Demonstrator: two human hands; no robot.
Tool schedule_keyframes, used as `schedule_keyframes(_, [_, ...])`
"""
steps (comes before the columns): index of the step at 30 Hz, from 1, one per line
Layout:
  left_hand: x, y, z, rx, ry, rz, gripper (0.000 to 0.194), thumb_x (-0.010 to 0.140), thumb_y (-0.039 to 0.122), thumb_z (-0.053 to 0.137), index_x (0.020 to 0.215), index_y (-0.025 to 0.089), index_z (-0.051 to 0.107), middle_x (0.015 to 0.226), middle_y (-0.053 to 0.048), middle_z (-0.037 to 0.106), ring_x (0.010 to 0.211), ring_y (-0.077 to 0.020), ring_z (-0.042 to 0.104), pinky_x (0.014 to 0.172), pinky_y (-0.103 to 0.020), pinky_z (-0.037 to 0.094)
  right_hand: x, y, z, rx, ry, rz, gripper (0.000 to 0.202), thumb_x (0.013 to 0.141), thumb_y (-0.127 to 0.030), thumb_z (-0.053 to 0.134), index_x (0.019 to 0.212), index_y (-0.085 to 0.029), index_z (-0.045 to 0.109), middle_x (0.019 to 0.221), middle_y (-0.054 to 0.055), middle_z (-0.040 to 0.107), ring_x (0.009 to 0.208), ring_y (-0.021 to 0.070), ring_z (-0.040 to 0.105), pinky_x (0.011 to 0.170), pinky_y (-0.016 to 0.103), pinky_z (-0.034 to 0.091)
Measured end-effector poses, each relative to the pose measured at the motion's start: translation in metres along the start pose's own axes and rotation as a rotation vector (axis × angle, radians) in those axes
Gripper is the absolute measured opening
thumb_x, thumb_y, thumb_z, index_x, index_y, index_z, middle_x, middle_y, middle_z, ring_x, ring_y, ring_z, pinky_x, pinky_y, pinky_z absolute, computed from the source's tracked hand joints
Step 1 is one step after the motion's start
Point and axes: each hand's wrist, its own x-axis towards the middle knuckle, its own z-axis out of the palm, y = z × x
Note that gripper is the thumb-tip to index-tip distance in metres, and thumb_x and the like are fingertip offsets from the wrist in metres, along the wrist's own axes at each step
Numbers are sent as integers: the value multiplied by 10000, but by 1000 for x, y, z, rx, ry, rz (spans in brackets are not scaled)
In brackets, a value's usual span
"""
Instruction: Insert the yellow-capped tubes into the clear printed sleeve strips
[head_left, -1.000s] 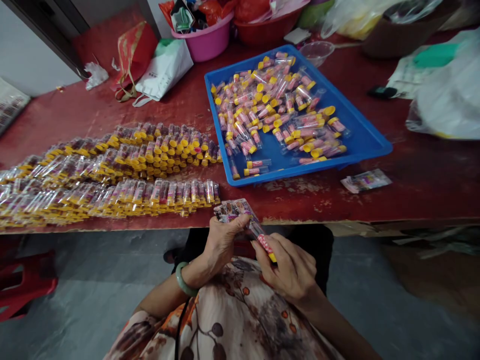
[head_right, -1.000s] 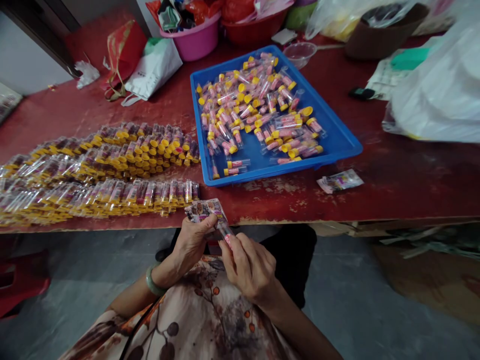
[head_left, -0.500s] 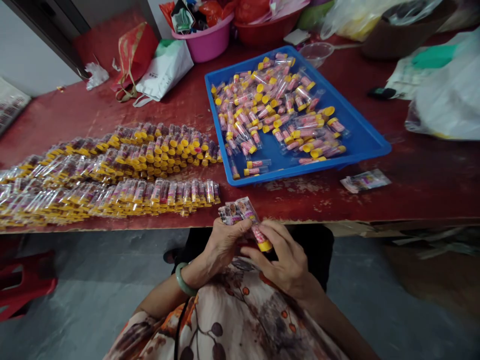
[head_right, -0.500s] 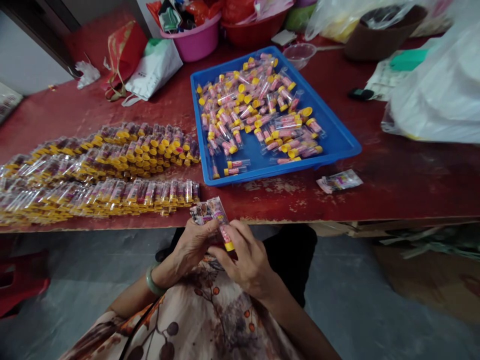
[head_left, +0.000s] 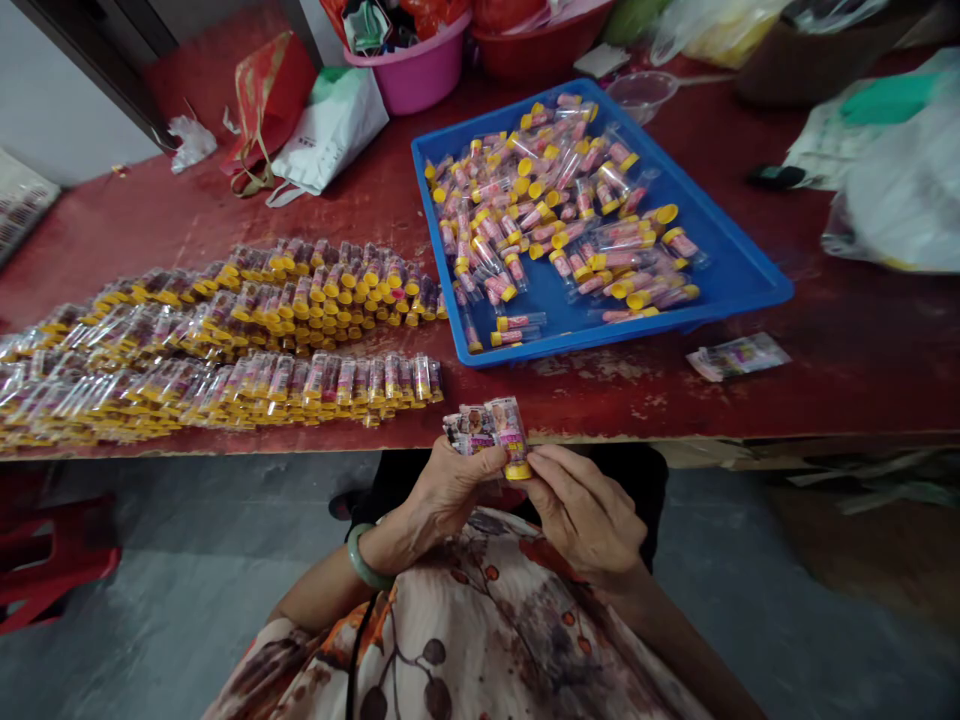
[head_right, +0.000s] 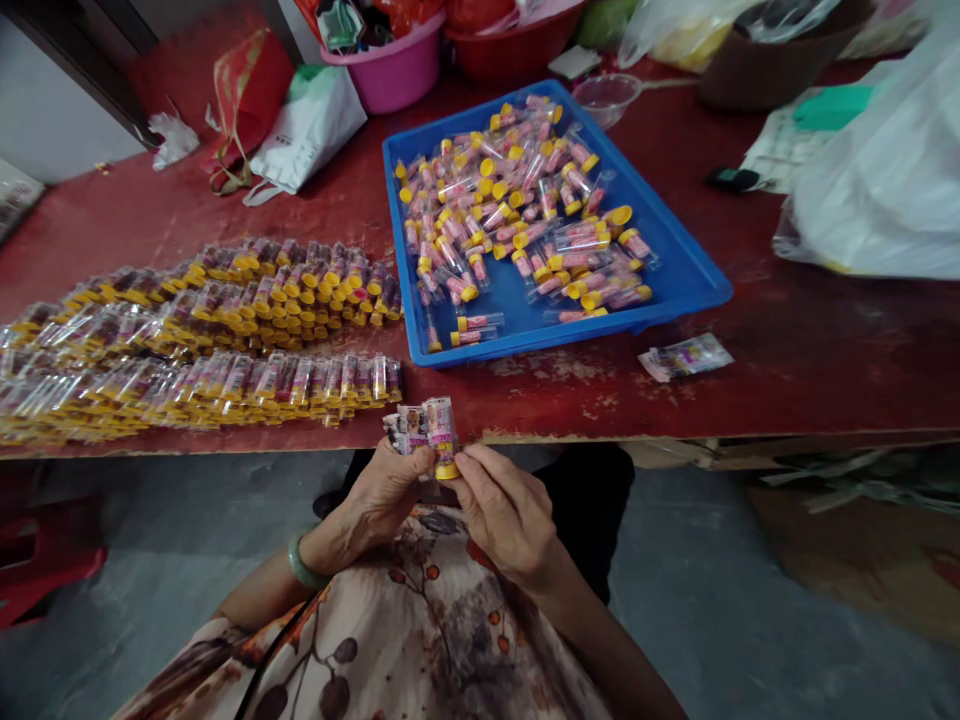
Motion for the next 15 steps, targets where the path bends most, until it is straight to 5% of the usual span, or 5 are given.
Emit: schedule_keyframes(15, [-6, -5, 2, 2, -55, 10, 394, 515, 308, 880, 819, 139, 696, 738, -23, 688, 638, -138, 618, 646, -270, 504, 10, -15, 5, 49, 171, 90, 316, 722, 10, 665, 1002, -137, 653, 904, 70, 704, 754, 162, 687, 666, 262, 568])
